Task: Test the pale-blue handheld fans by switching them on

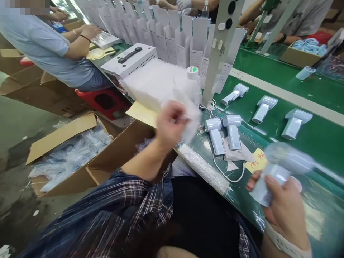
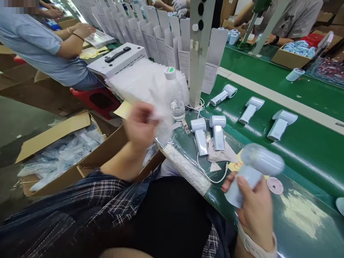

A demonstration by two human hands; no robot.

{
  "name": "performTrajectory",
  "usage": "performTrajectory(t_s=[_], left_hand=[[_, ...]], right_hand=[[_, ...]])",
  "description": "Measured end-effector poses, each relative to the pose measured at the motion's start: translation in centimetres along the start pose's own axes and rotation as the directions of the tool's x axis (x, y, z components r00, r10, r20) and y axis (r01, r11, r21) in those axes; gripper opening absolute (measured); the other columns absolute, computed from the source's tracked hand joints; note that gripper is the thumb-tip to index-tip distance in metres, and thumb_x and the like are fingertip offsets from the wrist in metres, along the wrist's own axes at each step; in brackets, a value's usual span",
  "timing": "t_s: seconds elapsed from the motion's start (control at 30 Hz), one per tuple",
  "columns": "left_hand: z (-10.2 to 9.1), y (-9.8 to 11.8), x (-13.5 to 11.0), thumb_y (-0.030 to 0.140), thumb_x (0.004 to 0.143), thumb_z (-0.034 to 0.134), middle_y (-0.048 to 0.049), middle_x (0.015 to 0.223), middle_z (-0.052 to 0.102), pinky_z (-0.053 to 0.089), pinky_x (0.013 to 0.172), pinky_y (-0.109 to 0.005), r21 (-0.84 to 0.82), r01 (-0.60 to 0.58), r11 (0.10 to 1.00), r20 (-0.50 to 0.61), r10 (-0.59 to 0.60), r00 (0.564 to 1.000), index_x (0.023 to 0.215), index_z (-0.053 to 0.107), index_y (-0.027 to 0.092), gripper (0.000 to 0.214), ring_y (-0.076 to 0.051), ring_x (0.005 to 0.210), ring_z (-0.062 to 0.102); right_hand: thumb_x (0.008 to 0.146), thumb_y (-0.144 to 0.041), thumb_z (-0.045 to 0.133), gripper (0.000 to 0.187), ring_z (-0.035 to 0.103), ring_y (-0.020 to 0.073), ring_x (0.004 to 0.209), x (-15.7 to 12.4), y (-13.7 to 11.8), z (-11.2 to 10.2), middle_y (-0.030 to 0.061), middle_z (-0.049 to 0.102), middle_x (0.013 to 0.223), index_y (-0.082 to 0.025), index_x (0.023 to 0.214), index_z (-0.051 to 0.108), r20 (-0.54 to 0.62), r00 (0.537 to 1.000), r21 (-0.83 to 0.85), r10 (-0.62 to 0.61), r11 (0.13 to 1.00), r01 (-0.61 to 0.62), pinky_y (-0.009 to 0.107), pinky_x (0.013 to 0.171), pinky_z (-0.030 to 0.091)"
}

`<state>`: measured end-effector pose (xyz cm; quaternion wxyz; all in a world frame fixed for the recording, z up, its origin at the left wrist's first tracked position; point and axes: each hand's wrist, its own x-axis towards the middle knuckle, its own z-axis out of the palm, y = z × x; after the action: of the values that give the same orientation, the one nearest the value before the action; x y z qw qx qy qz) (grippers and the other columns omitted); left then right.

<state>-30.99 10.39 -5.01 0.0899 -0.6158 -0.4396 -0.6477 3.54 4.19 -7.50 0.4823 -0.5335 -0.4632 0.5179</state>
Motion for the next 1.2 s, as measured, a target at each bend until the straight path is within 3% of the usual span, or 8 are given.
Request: performTrajectory(t_s=[0.1,0.17,0.23,0.47,0.67,0.8,1.03,1.2], left_hand=[[7.3,2.8,-2.5,0.039,0.11,0.052,-0.0047,0.091,0.074,0.054,0.072,-0.03,0.192,0.021,0.981,0.727,-0.157,0.668,0.103,0.071,0.018,0.029,-0.017,0.082,0.07],[10.3,3.5,-3.6,0.03,0.109,0.05,-0.0102,0.104,0.077,0.055,0.077,-0.034,0.257,-0.02,0.966,0.892,-0.229,0.39,0.108,0.074,0.015,0.028,-0.023,0.095,0.073],[11.4,3.5,-3.9,0.026,0.107,0.052,-0.0119,0.11,0.078,0.056,0.082,-0.036,0.228,-0.032,0.973,0.934,-0.209,0.289,0.107,0.077,0.015,0.027,-0.026,0.104,0.074],[10.2,1.4,-3.0,0.014,0.095,0.057,-0.01,0.109,0.08,0.055,0.09,-0.034,0.113,0.34,0.934,0.958,-0.193,0.211,0.098,0.076,0.014,0.02,-0.025,0.104,0.074],[8.5,0.7,-3.6,0.007,0.092,0.054,-0.0047,0.107,0.078,0.055,0.077,-0.027,0.075,0.595,0.8,0.896,-0.316,0.311,0.138,0.059,0.016,0.047,-0.017,0.088,0.071],[8.2,2.8,-3.4,0.018,0.098,0.058,-0.0052,0.099,0.076,0.053,0.081,-0.031,0.085,0.339,0.937,0.93,-0.197,0.312,0.111,0.069,0.016,0.017,-0.02,0.091,0.071],[8.7,7.2,-5.3,0.014,0.105,0.046,-0.0133,0.113,0.071,0.052,0.067,-0.036,0.073,-0.225,0.972,0.997,-0.064,0.046,0.106,0.072,0.013,0.025,-0.026,0.101,0.073],[7.9,7.4,-6.6,0.015,0.108,0.04,-0.013,0.114,0.069,0.052,0.07,-0.036,0.106,-0.35,0.931,0.989,-0.063,0.132,0.122,0.064,0.014,0.028,-0.026,0.105,0.068]], right_hand=[[0.075,-0.05,0.09,0.049,0.067,0.0198,0.058,0.8,1.3,2.3,0.0029,0.073,0.083,-0.024,0.104,0.061,0.057,0.977,0.108,0.205,0.972,-0.21,0.036,0.053,0.058],[0.075,-0.053,0.089,0.057,0.068,0.0209,0.064,0.8,1.9,2.4,0.0046,0.075,0.09,-0.024,0.118,0.064,0.051,0.981,0.034,0.185,0.982,-0.186,0.036,0.056,0.059],[0.078,-0.054,0.087,0.066,0.07,0.0231,0.073,0.6,2.3,1.8,0.0064,0.076,0.097,-0.024,0.132,0.064,-0.007,0.994,-0.134,0.108,0.985,-0.108,0.037,0.063,0.061],[0.085,-0.061,0.078,0.081,0.073,0.0275,0.081,1.6,4.7,3.4,0.0107,0.079,0.104,-0.022,0.153,0.059,0.011,0.993,-0.42,-0.118,0.901,0.111,0.044,0.076,0.062],[0.082,-0.067,0.078,0.076,0.072,0.0257,0.073,2.3,4.6,5.5,0.0125,0.08,0.104,-0.021,0.142,0.067,-0.03,0.972,-0.493,-0.234,0.849,0.189,0.043,0.074,0.06],[0.082,-0.056,0.084,0.066,0.071,0.0244,0.07,1.5,2.4,4.4,0.0096,0.077,0.091,-0.017,0.133,0.066,-0.143,0.951,-0.365,-0.273,0.908,0.206,0.04,0.067,0.059],[0.086,-0.048,0.084,0.045,0.069,0.023,0.066,-1.0,0.8,2.5,0.0061,0.076,0.084,-0.019,0.117,0.069,-0.183,0.965,-0.263,-0.188,0.955,0.136,0.039,0.062,0.056],[0.085,-0.046,0.084,0.047,0.071,0.0243,0.069,-1.9,1.7,2.8,0.0065,0.076,0.087,-0.021,0.12,0.067,-0.181,0.966,-0.191,-0.183,0.97,0.148,0.042,0.066,0.059]])
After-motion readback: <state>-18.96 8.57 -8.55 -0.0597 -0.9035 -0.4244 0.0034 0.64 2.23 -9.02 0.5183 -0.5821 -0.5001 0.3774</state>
